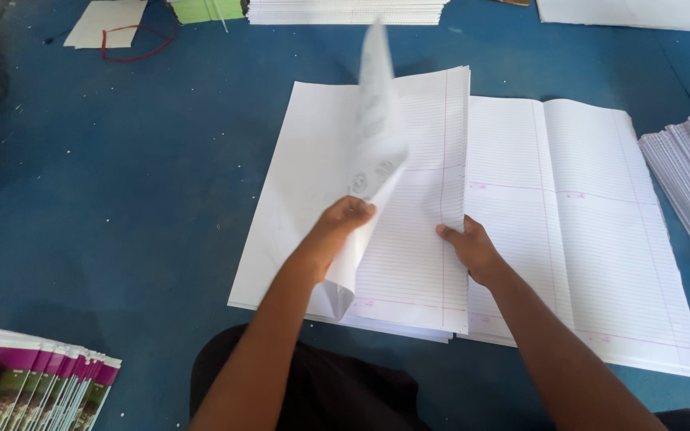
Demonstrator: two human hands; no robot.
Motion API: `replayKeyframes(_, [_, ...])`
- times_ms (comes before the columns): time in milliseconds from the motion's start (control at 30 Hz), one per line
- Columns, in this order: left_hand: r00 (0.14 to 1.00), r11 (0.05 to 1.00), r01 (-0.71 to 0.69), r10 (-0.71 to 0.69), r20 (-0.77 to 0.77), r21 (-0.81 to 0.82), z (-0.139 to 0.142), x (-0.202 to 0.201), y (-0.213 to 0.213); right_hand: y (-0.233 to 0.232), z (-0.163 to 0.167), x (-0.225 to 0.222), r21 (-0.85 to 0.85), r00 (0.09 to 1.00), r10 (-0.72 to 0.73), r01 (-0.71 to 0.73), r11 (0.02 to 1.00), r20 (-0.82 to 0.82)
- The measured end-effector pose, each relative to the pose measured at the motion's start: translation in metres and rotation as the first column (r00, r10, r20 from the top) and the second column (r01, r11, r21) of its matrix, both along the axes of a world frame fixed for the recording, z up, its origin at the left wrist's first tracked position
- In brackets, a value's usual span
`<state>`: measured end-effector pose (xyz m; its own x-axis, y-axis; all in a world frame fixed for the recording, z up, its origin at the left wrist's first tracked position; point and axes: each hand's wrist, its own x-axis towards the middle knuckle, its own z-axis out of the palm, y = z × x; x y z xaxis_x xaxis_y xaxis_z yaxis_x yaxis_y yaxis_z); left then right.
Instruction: The person sits on the floor and repeatedly inserts printed pages into lined notebook covers. They open a cover, place a printed sheet inside, and then set the assembled unit aside. This process is repeated multiple times with stacks of covers and printed pages nearby.
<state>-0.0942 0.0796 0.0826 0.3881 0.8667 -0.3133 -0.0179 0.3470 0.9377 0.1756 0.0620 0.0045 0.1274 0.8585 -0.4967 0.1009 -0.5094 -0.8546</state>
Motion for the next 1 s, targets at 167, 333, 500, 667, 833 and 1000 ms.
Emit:
replayKeyframes(167, [0.989, 0.985, -0.143, 0.139, -0.045, -0.094, -0.031, 0.005, 0.01, -0.005, -0.006, 0.001, 0.008, 0.994, -0.022, 0.023, 1.0, -0.106])
replayKeyframes(333, [0.861, 0.949, -0.252, 0.31, -0.403, 0.191, -0.089, -0.018, 0.018, -0.002, -0.011, -0.003, -0.007, 0.994, -0.015, 0.014, 1.0, -0.111])
replayKeyframes(500, [0.808, 0.957, -0.081, 0.227, -0.544, 0.278, -0.105, -0.009, 0.013, -0.001, -0.012, -0.008, -0.026, 0.992, 0.028, -0.031, 0.999, -0.119])
replayKeyframes(667, [0.814, 0.973, -0.047, 0.169, -0.556, 0.226, -0.095, -0.001, 0.008, 0.001, -0.008, -0.009, -0.105, 0.992, 0.013, -0.026, 0.994, -0.126])
replayKeyframes(833, [0.735, 0.953, -0.274, 0.295, -0.611, 0.129, -0.101, -0.002, 0.011, 0.001, -0.001, -0.009, -0.13, 0.993, -0.007, -0.008, 0.992, -0.116])
replayKeyframes(1000, [0.692, 0.955, -0.229, 0.297, -0.658, 0.191, -0.109, -0.001, 0.007, -0.001, 0.003, -0.01, -0.136, 0.98, -0.025, -0.001, 0.991, -0.195])
